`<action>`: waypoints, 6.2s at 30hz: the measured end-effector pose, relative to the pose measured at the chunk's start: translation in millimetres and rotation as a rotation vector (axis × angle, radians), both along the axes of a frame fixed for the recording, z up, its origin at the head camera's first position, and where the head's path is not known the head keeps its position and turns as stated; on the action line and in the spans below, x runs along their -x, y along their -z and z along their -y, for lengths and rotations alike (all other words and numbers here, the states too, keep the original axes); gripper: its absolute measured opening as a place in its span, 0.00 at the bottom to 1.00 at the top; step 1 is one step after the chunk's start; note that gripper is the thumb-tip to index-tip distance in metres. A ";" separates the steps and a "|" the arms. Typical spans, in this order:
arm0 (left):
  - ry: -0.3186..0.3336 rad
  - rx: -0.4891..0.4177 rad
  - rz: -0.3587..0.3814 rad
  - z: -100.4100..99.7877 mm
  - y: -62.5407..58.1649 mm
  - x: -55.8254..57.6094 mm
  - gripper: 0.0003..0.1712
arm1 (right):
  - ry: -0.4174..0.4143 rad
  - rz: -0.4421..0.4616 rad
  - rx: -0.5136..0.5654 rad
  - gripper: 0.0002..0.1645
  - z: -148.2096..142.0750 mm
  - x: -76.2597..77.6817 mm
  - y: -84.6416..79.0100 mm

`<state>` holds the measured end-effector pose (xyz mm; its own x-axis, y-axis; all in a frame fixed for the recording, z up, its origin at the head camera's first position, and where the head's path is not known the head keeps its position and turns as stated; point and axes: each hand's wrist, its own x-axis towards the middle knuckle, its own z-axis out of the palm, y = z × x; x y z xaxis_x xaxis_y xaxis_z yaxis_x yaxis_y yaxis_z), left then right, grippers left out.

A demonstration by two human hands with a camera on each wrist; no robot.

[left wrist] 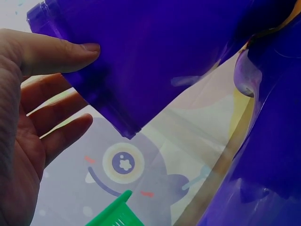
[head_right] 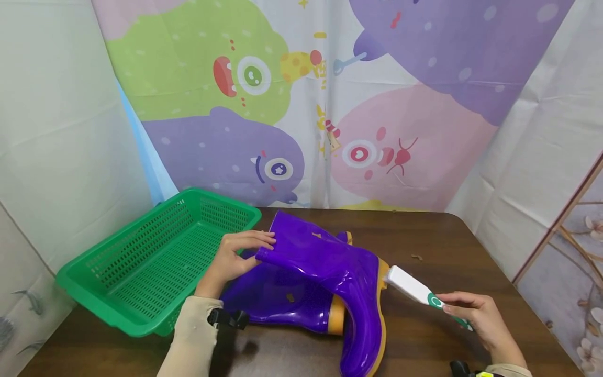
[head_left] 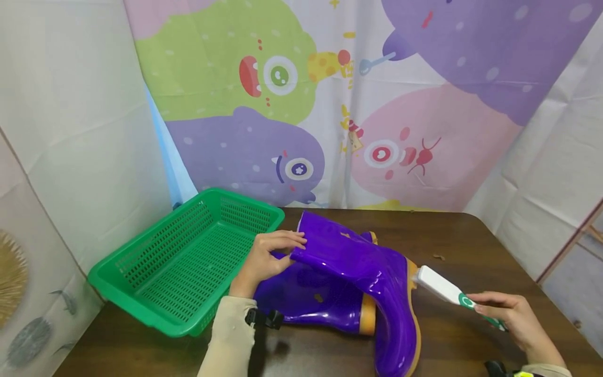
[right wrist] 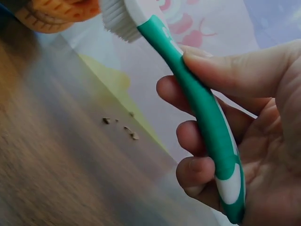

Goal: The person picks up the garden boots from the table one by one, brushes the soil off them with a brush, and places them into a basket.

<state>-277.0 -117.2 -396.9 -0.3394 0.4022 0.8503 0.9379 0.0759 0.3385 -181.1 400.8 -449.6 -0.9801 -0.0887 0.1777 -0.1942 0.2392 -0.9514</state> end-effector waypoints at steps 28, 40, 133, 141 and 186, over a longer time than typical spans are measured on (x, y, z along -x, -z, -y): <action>-0.017 0.007 -0.007 1.7 -2.2 1.1 0.14 | -0.010 0.049 -0.026 0.18 1.5 0.6 -1.8; -0.019 0.005 0.019 2.1 -1.4 -1.3 0.15 | 0.079 0.113 -0.135 0.13 -8.6 -5.2 -4.7; -0.036 0.005 -0.012 5.6 -2.2 -0.9 0.15 | -0.179 -0.105 -0.206 0.16 166.5 47.6 -111.3; -0.033 -0.001 -0.016 4.4 -1.4 0.3 0.14 | -0.095 -0.069 -0.454 0.12 175.9 44.8 -114.5; -0.013 -0.013 -0.004 2.9 -2.4 -1.1 0.14 | -0.023 0.039 -0.386 0.16 145.4 52.2 -106.8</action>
<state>-275.9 -120.0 -394.5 -0.3412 0.3864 0.8569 0.9382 0.0838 0.3358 -233.3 255.3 -342.8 -0.9825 -0.1633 0.0893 -0.1686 0.5774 -0.7988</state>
